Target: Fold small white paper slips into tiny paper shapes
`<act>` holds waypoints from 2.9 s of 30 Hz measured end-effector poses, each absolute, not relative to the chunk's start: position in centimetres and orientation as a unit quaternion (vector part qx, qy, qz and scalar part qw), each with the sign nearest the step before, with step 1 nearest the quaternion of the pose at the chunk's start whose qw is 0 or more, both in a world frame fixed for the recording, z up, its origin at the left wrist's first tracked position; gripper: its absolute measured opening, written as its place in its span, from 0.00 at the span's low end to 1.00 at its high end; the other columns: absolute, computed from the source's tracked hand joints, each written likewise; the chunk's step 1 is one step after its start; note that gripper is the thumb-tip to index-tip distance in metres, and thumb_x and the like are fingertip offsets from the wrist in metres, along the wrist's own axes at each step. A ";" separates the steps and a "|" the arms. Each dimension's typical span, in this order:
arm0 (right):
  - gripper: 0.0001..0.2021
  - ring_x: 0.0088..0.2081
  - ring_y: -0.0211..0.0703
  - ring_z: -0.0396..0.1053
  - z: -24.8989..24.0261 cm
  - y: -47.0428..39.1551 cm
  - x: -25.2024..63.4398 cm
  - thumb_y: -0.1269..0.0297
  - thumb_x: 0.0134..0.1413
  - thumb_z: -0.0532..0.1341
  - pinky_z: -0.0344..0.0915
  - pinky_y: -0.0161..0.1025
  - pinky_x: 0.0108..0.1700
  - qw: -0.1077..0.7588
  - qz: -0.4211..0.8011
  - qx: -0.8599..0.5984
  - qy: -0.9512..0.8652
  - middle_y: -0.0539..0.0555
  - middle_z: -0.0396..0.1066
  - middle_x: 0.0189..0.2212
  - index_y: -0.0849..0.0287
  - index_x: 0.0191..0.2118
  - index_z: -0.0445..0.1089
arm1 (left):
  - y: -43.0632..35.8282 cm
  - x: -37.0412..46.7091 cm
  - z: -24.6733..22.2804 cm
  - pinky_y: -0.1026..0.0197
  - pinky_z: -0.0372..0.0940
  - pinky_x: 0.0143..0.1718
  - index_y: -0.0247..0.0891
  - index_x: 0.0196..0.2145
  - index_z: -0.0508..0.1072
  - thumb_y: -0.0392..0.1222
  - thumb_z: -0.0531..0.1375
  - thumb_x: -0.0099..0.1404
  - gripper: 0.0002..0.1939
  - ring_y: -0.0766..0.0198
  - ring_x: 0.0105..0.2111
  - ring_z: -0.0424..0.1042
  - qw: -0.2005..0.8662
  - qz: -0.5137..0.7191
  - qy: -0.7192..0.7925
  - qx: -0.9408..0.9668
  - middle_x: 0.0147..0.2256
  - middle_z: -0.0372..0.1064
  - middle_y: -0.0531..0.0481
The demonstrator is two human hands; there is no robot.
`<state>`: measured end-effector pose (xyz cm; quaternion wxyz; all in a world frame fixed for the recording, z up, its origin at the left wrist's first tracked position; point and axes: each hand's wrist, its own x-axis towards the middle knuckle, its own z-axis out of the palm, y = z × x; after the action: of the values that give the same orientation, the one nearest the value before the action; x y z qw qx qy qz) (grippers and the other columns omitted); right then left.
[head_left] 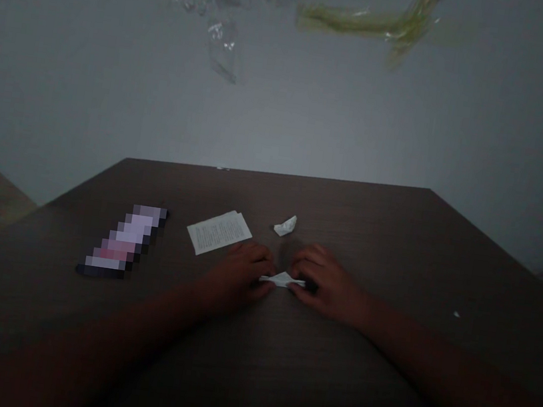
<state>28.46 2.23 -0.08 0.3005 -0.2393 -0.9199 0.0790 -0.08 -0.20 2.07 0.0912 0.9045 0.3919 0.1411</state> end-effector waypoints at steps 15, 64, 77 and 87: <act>0.02 0.55 0.55 0.77 0.1 2.6 28.6 0.66 0.75 0.69 0.74 0.55 0.60 0.251 0.107 -0.275 -0.922 0.58 0.81 0.52 0.53 0.48 0.80 | 0.0 -0.4 2.0 0.47 0.72 0.64 0.41 0.52 0.81 0.38 0.69 0.78 0.07 0.50 0.59 0.77 0.137 0.203 0.375 0.894 0.54 0.79 0.44; 0.04 0.55 0.59 0.79 -0.7 2.5 26.9 0.63 0.75 0.71 0.75 0.60 0.62 0.250 0.121 -0.293 -0.915 0.60 0.84 0.51 0.55 0.49 0.84 | -0.6 1.4 2.4 0.37 0.66 0.69 0.41 0.46 0.83 0.32 0.65 0.77 0.07 0.44 0.65 0.75 0.138 0.166 0.418 0.882 0.61 0.81 0.44; 0.05 0.55 0.56 0.78 0.5 2.5 29.0 0.69 0.74 0.69 0.74 0.57 0.61 0.223 0.143 -0.303 -0.915 0.59 0.83 0.51 0.55 0.43 0.82 | -0.7 -0.1 3.1 0.36 0.65 0.71 0.41 0.42 0.80 0.34 0.68 0.77 0.03 0.44 0.68 0.72 0.155 0.152 0.418 0.882 0.64 0.79 0.45; 0.06 0.56 0.57 0.79 1.0 1.8 28.7 0.61 0.72 0.73 0.74 0.57 0.63 0.252 0.159 -0.277 -0.914 0.59 0.83 0.52 0.55 0.49 0.82 | -0.6 0.1 2.5 0.38 0.65 0.68 0.40 0.43 0.81 0.37 0.68 0.79 0.03 0.45 0.66 0.73 0.140 0.161 0.411 0.886 0.62 0.79 0.44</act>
<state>28.68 1.85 0.97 0.2516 -0.2769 -0.9136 0.1595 0.10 -0.58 2.48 0.1395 0.8863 0.4115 0.1606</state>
